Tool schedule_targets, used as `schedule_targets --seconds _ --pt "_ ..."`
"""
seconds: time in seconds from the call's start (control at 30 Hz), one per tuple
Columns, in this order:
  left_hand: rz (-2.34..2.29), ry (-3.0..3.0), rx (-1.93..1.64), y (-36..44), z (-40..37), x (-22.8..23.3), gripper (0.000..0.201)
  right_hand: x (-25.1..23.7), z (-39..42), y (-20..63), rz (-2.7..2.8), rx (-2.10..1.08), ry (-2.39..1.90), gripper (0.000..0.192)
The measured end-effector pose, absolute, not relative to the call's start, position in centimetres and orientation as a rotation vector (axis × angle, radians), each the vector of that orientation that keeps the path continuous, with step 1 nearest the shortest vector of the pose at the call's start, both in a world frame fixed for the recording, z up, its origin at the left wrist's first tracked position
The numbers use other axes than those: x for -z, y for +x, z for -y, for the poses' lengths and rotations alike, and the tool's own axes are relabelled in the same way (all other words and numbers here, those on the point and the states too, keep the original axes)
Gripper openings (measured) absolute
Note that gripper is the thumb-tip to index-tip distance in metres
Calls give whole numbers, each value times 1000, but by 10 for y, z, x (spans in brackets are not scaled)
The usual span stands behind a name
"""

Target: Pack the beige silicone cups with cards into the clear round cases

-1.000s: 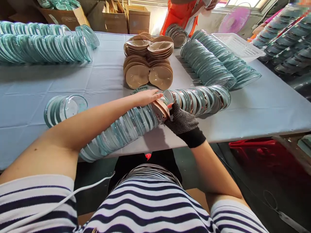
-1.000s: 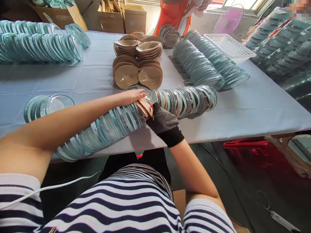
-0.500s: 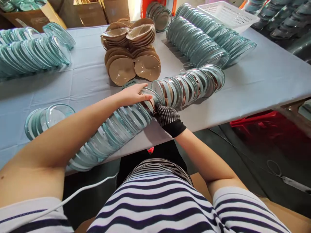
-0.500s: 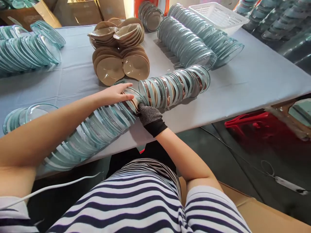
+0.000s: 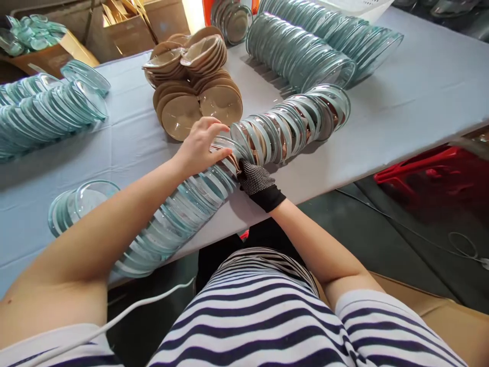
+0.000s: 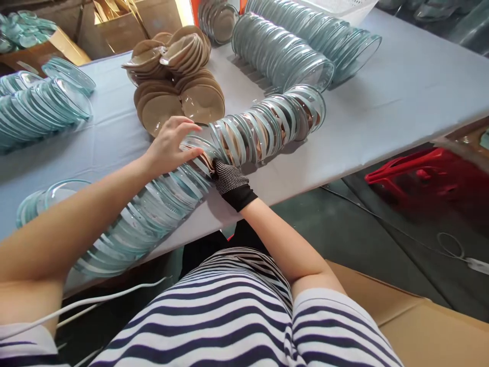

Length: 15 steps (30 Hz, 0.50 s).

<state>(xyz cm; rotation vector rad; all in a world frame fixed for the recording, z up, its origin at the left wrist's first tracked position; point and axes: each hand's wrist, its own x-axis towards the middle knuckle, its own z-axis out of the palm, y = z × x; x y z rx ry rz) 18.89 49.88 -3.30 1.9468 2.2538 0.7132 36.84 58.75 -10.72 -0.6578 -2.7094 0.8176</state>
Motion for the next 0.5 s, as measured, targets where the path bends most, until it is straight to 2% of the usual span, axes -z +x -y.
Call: schedule_targets --seconds 0.07,0.1,0.33,0.4,0.47,0.5 --pt "-2143 2147 -758 192 -498 30 28 106 -589 377 2642 -955 -606 21" --pt "-2070 2203 -749 193 -497 29 24 106 -588 382 2615 -1005 -596 19" --pt "-1780 2250 -673 191 -503 24 28 88 -580 386 2783 -747 -717 20" --pt "-1735 2279 -637 190 -504 24 33 84 -585 385 2757 -1068 -655 14" --pt "-1719 2313 -591 189 -504 23 40 84 -589 387 2520 -1692 -496 8" --pt "-1715 2330 -561 189 -504 23 43 86 -591 389 2329 -1996 -410 13"
